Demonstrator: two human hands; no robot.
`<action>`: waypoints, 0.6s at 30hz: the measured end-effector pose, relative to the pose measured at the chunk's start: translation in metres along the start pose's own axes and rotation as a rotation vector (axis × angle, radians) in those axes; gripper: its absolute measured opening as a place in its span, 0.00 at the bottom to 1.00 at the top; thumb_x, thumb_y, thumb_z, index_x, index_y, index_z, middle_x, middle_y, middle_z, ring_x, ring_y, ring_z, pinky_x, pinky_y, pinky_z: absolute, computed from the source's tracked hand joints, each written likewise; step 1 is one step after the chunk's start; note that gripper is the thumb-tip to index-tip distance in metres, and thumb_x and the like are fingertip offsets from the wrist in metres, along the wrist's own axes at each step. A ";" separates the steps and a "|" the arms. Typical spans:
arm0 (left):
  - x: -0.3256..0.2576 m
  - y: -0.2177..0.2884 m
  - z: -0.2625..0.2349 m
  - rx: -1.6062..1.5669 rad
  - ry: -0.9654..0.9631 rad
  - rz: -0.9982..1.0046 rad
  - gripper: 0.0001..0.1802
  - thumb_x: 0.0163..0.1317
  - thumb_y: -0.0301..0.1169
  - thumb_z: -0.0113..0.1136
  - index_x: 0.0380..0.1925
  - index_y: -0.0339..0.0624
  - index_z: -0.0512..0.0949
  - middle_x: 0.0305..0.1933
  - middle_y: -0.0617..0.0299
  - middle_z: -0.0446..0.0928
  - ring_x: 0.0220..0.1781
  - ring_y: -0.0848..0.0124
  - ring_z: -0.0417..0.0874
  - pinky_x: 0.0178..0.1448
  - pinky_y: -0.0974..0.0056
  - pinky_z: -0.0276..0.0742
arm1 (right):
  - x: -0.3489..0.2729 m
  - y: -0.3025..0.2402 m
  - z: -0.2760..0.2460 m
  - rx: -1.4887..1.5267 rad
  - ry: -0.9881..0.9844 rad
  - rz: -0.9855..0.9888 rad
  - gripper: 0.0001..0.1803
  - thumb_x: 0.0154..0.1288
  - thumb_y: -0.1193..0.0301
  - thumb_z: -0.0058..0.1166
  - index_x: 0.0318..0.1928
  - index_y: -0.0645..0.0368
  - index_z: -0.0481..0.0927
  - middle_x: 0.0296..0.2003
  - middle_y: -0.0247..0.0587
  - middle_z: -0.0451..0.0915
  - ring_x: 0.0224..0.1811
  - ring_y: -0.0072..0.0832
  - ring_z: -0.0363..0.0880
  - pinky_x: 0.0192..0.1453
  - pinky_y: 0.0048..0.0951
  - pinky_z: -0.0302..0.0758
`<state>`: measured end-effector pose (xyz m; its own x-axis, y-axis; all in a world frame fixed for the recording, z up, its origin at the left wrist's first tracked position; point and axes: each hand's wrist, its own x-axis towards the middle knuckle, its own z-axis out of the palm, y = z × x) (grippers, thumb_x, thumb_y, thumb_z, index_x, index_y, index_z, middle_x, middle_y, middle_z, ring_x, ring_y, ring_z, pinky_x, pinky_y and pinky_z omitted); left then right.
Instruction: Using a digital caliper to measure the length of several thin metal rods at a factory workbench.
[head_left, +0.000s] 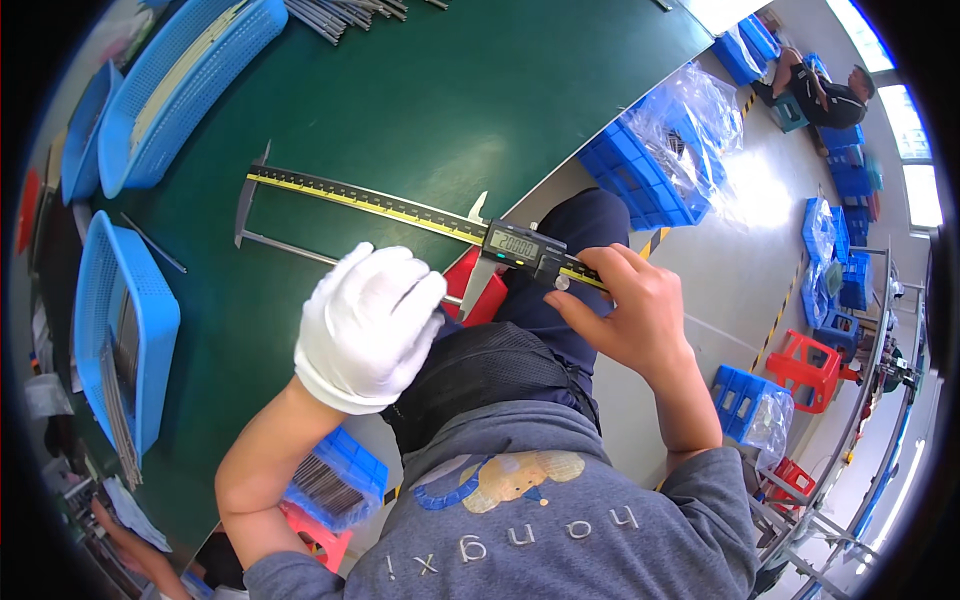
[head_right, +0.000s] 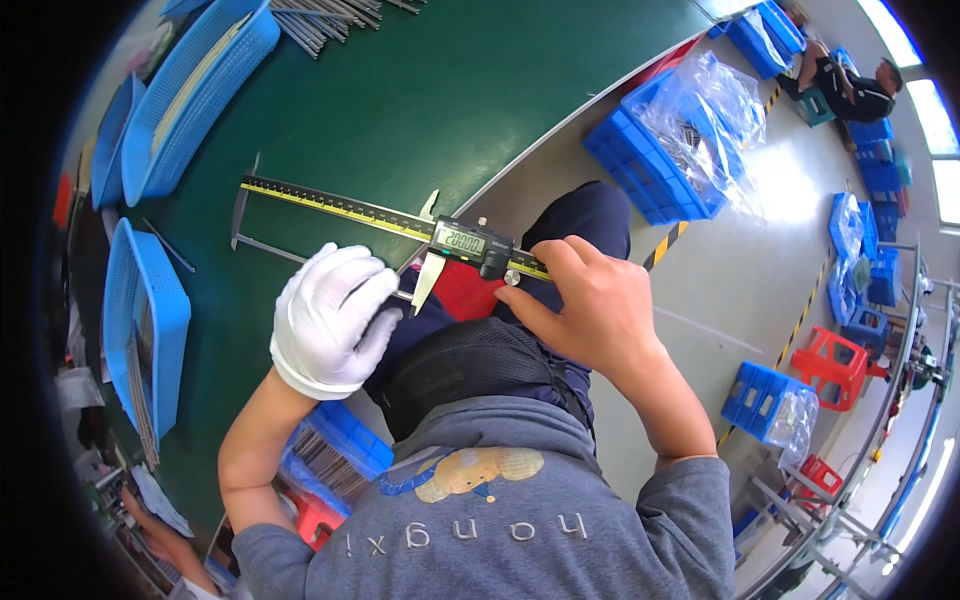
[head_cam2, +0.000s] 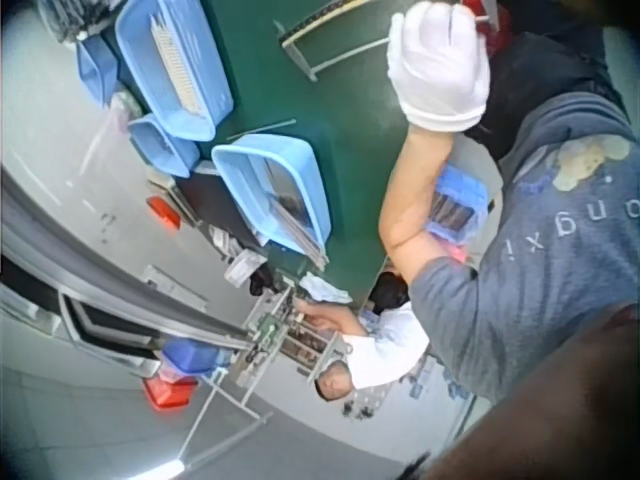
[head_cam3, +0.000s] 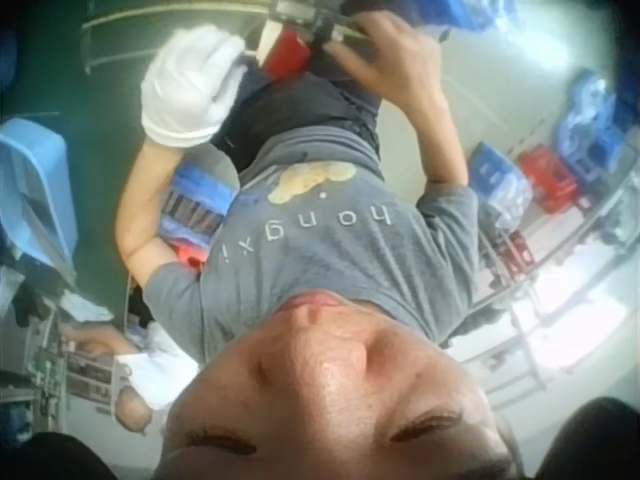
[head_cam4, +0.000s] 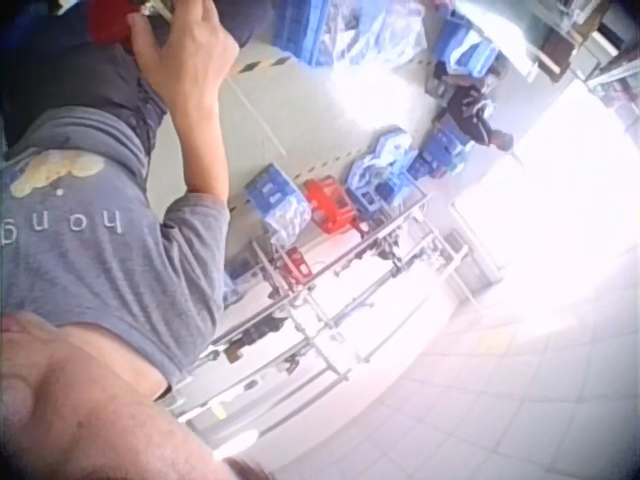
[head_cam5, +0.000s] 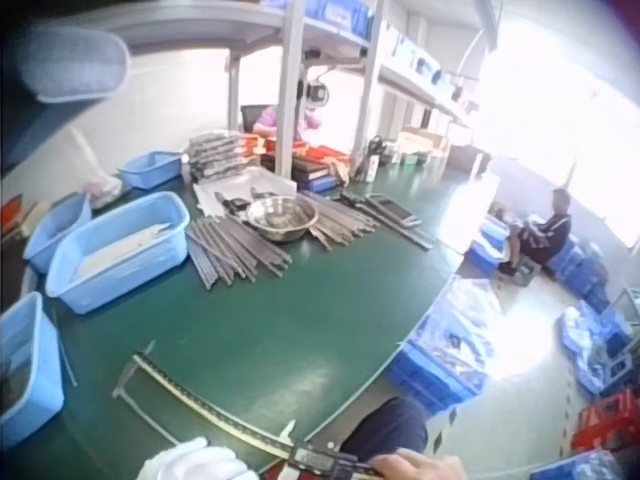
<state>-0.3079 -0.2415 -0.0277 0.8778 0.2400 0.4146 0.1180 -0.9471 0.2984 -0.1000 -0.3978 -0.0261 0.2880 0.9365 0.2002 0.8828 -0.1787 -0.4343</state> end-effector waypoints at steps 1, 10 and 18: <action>-0.002 0.002 0.003 0.050 0.016 -0.002 0.18 0.40 0.28 0.66 0.36 0.41 0.78 0.39 0.58 0.77 0.44 0.58 0.79 0.52 0.54 0.77 | 0.000 0.000 0.002 -0.006 0.000 0.018 0.18 0.51 0.56 0.65 0.34 0.56 0.78 0.23 0.35 0.75 0.21 0.35 0.77 0.23 0.33 0.71; -0.013 0.006 0.014 0.120 0.015 -0.050 0.13 0.43 0.30 0.64 0.33 0.47 0.81 0.36 0.59 0.78 0.40 0.61 0.80 0.46 0.59 0.80 | 0.000 -0.007 0.001 0.014 0.037 0.014 0.16 0.49 0.63 0.68 0.33 0.57 0.77 0.22 0.37 0.74 0.19 0.34 0.75 0.22 0.31 0.69; 0.050 -0.034 -0.069 0.144 0.223 0.187 0.17 0.45 0.26 0.64 0.40 0.43 0.82 0.37 0.59 0.81 0.33 0.61 0.83 0.38 0.61 0.80 | -0.005 0.004 -0.003 0.041 0.043 0.043 0.15 0.50 0.62 0.66 0.33 0.57 0.78 0.26 0.41 0.78 0.26 0.37 0.80 0.27 0.33 0.75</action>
<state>-0.3001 -0.1830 0.0418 0.7689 0.0845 0.6337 0.0426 -0.9958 0.0810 -0.0965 -0.4039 -0.0267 0.3417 0.9143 0.2174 0.8538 -0.2053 -0.4784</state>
